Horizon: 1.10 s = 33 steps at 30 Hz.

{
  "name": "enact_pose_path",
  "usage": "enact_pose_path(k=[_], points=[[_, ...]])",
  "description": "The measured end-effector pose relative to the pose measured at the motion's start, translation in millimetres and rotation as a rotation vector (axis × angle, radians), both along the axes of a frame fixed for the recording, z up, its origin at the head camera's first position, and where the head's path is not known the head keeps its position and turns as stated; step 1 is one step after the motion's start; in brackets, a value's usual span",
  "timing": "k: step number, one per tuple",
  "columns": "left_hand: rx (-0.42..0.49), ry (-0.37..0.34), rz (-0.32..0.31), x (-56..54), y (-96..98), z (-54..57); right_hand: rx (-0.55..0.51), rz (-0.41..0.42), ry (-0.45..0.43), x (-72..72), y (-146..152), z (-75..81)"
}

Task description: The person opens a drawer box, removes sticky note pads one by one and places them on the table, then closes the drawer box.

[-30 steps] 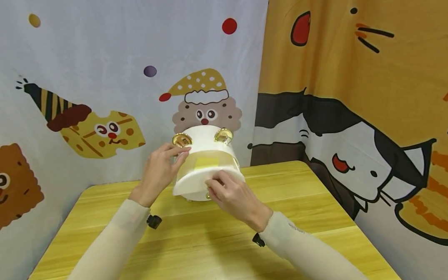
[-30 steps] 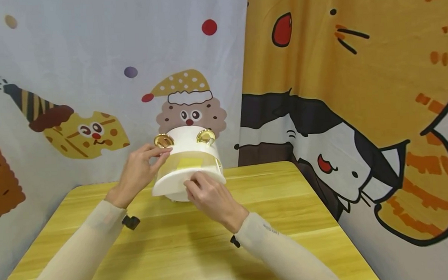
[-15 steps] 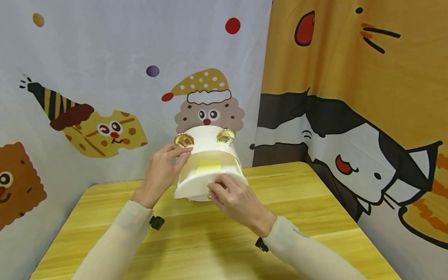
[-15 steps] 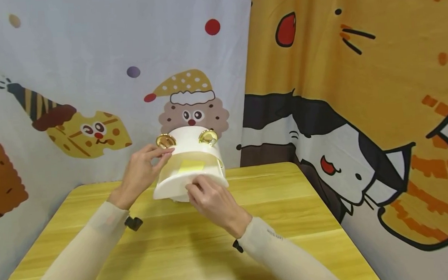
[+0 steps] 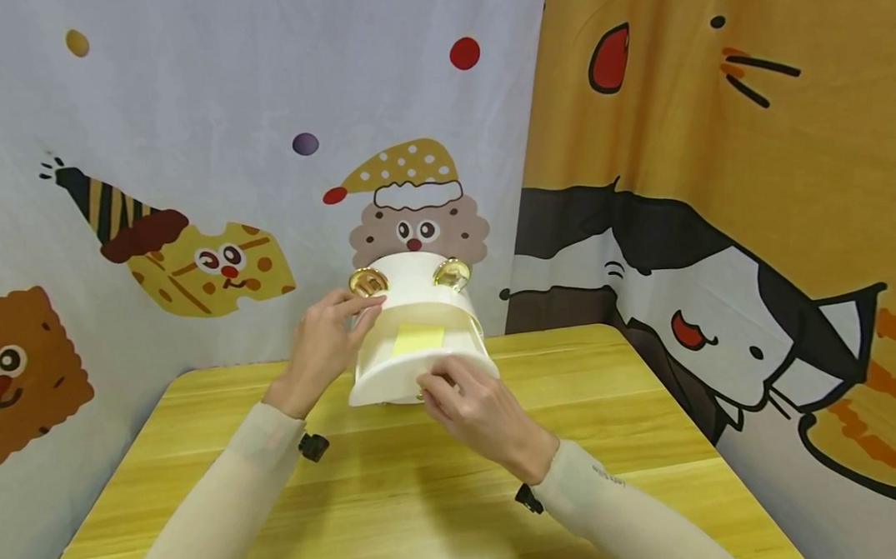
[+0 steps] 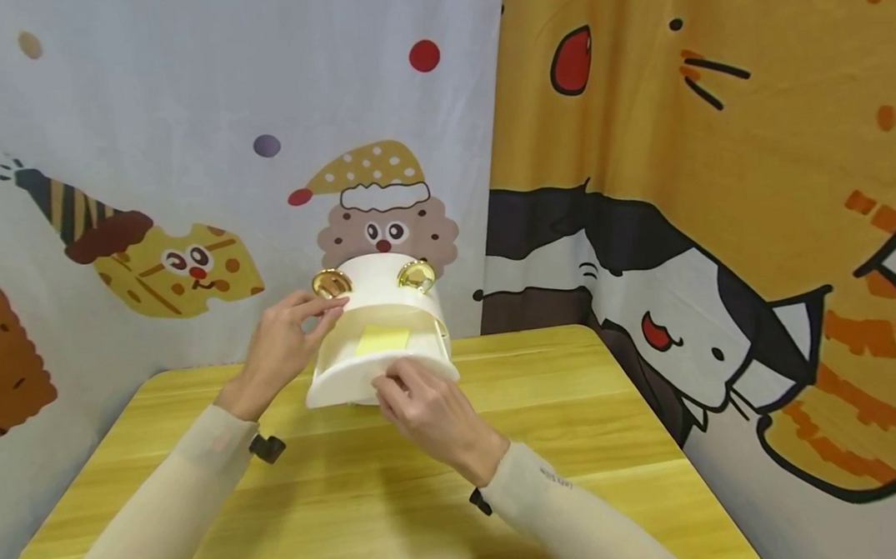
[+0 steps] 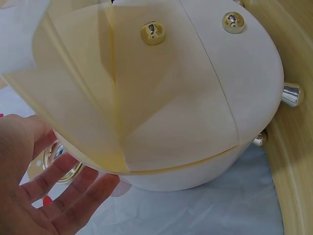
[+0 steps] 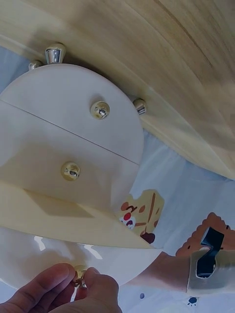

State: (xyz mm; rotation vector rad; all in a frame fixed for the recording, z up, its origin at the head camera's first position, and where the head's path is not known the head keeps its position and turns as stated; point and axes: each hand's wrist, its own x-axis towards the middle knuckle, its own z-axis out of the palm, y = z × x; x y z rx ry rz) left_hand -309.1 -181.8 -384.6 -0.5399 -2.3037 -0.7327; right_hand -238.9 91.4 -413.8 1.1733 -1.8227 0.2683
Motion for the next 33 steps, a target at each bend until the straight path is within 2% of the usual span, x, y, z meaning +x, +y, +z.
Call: enact_pose_path(k=[19,33], points=[[-0.003,0.007,-0.012,-0.1,-0.3,-0.4,0.009,0.02,-0.023,10.6,4,-1.7],[0.008,0.004,-0.014,0.1,-1.2,-1.8,0.007,0.036,-0.002,16.4,3,-5.6]])
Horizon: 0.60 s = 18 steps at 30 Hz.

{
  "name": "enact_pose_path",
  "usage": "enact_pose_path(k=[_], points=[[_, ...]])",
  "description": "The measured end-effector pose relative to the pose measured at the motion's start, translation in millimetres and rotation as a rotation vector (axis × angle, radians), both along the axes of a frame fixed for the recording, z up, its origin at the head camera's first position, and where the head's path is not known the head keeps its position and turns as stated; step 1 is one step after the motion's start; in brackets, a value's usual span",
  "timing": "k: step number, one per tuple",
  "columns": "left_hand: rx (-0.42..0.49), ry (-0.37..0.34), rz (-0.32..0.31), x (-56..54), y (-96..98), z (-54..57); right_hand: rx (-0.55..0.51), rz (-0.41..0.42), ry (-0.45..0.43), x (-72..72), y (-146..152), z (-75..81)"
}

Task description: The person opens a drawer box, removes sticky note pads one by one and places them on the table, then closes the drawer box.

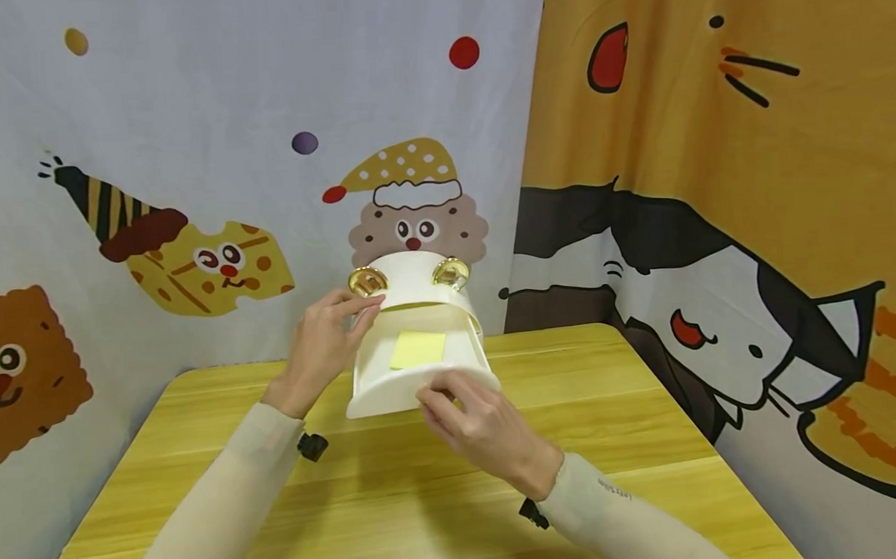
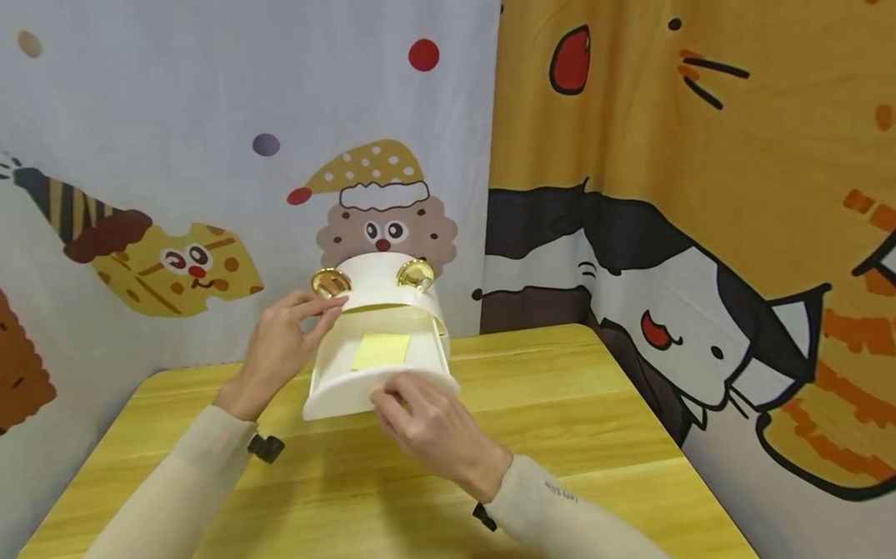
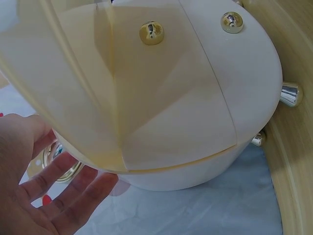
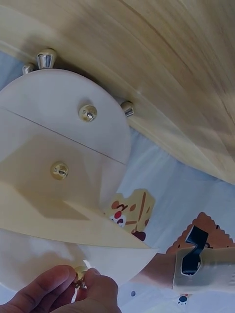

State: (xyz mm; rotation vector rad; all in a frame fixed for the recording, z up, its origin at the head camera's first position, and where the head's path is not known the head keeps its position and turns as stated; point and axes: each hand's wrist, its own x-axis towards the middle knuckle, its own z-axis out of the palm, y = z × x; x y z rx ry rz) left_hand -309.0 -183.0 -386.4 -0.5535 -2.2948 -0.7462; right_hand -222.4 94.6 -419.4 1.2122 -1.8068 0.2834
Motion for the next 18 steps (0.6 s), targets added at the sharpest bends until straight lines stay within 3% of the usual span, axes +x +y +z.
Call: enact_pose_path(k=[10,18], points=[[-0.004,0.044,-0.004,-1.2,0.5,-1.2,0.008,0.012,-0.012,2.7,-1.1,-4.8],[-0.001,0.034,-0.01,-1.0,-0.1,-1.0,-0.003,0.031,0.006,3.7,-0.8,-7.6]])
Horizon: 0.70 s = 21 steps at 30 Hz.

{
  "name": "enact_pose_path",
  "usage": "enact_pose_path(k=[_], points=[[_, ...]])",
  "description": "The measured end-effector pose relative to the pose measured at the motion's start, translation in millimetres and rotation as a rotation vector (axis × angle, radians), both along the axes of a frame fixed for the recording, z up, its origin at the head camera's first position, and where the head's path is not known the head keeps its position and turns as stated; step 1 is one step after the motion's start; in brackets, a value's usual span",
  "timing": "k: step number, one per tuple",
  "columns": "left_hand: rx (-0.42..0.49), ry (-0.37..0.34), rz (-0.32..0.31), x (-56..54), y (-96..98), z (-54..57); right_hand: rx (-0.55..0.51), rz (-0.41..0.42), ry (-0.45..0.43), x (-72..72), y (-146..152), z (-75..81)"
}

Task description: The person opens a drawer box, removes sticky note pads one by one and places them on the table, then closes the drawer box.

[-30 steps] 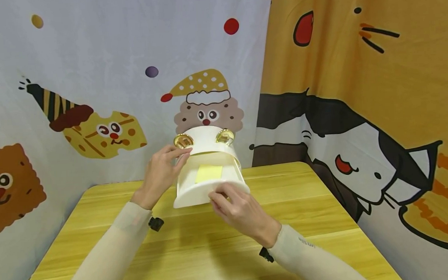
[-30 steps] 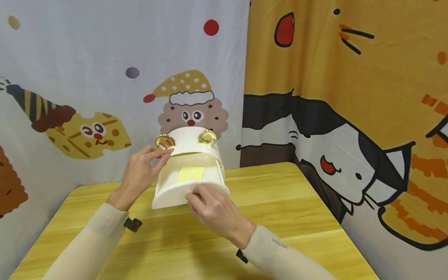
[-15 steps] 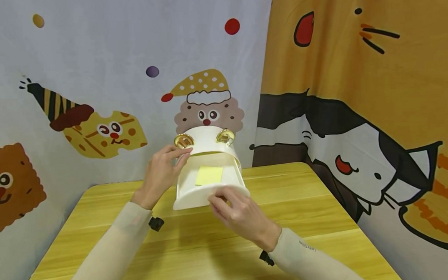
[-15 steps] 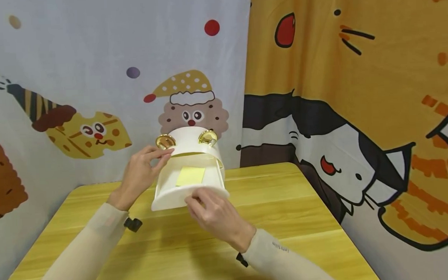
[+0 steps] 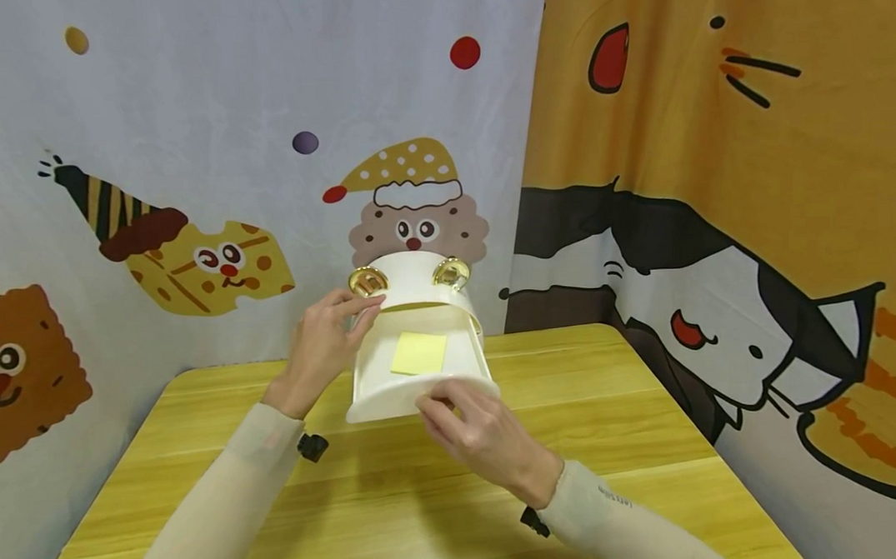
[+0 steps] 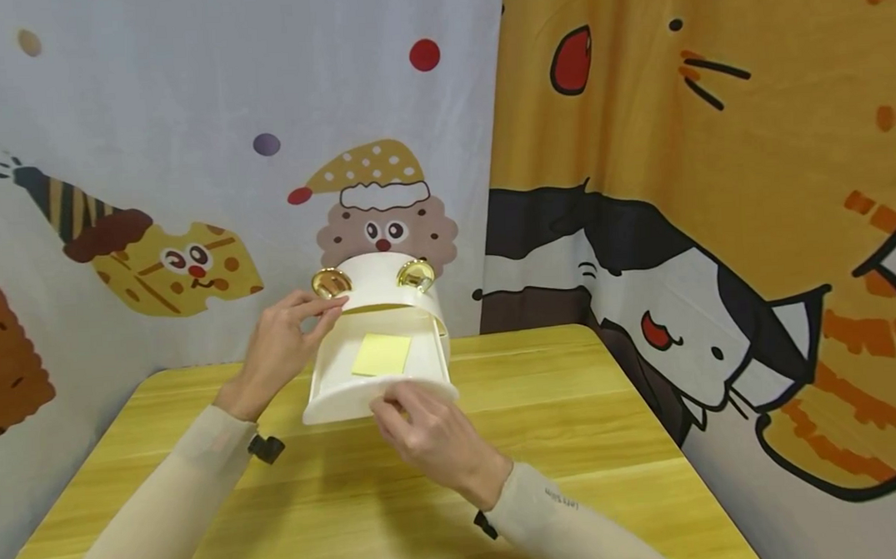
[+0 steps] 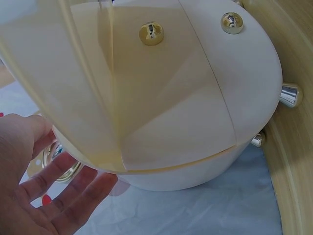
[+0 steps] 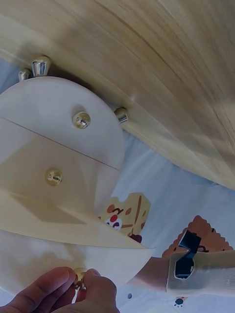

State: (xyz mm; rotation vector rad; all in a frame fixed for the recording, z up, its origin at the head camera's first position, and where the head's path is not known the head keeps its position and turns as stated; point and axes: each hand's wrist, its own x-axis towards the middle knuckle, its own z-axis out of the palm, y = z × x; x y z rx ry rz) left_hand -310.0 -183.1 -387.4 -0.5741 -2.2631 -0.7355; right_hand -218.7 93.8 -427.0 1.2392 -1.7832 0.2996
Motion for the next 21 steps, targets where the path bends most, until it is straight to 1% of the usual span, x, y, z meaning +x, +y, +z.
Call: enact_pose_path(k=[8,15,21], points=[[-0.003,-0.002,0.006,-0.2,-0.5,-0.1,0.001,-0.001,0.004,1.4,0.1,-2.5],[-0.014,0.004,0.011,0.3,-0.2,-0.1,0.008,0.0,-0.013,2.0,2.3,-6.9],[-0.016,-0.006,0.017,0.7,0.0,-0.1,0.007,-0.001,-0.028,2.7,3.6,-9.4]])
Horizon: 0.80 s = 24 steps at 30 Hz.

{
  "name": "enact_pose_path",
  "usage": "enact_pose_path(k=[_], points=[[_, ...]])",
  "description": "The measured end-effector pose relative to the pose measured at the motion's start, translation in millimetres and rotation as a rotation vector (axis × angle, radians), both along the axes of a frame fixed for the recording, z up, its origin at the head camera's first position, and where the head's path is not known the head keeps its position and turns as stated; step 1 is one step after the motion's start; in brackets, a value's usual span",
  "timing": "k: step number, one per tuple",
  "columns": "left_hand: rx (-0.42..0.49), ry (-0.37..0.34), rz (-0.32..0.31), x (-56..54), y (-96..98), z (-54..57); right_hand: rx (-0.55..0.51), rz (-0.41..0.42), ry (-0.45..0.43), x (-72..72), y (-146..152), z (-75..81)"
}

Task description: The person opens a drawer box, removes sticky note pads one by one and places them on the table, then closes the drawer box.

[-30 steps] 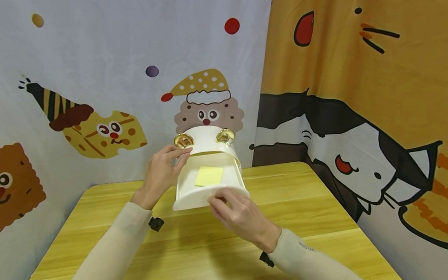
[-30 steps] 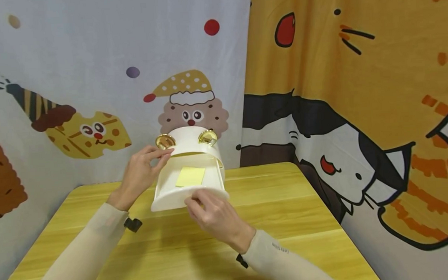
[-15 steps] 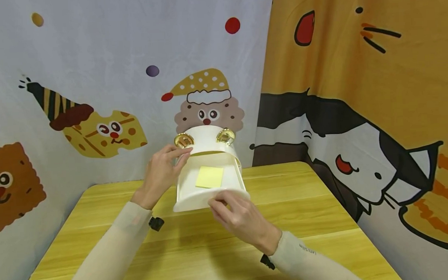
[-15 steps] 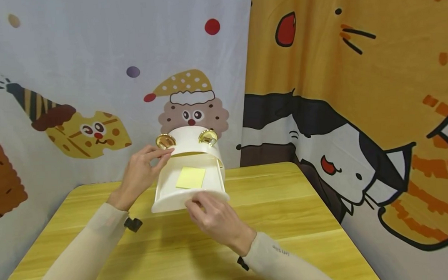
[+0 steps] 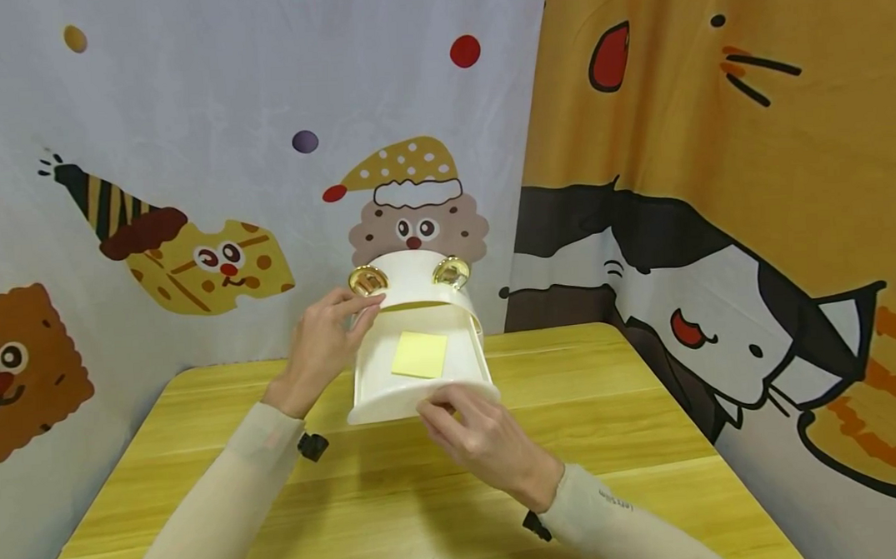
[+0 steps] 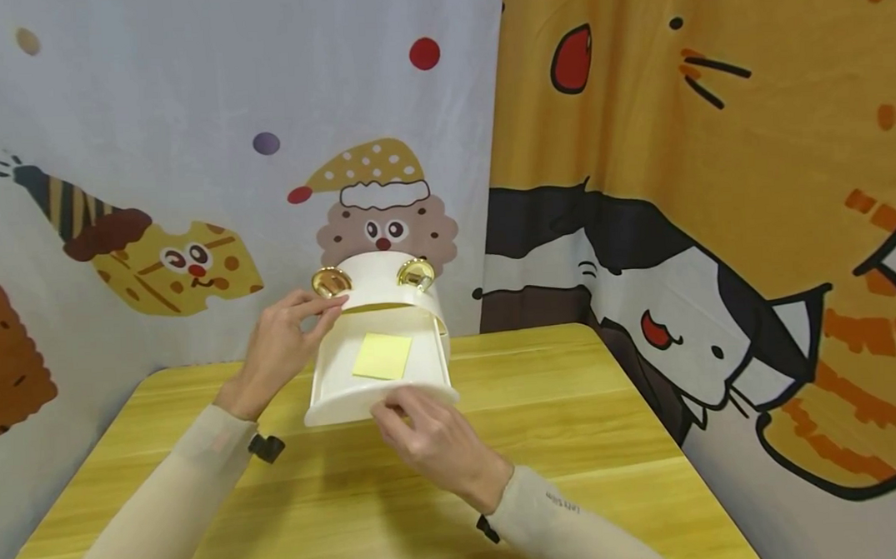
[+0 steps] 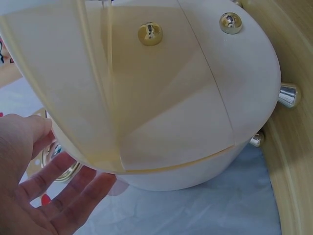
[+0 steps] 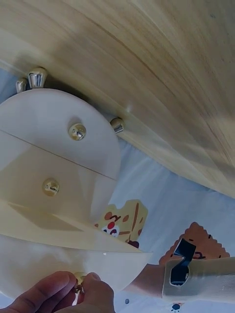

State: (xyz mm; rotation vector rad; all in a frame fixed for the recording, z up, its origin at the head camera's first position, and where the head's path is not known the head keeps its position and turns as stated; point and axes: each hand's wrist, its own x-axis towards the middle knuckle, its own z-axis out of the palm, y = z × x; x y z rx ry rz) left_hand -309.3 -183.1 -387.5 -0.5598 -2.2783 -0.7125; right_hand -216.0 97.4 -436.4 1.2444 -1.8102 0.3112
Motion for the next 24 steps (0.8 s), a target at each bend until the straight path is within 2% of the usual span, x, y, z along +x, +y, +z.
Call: enact_pose_path(k=[10,24], points=[[0.011,0.004,-0.002,-0.5,-0.1,-1.8,-0.013,0.012,-0.031,1.6,1,1.3],[0.021,-0.004,-0.007,0.4,-0.9,-1.8,-0.063,0.011,-0.005,5.0,6,11.9]])
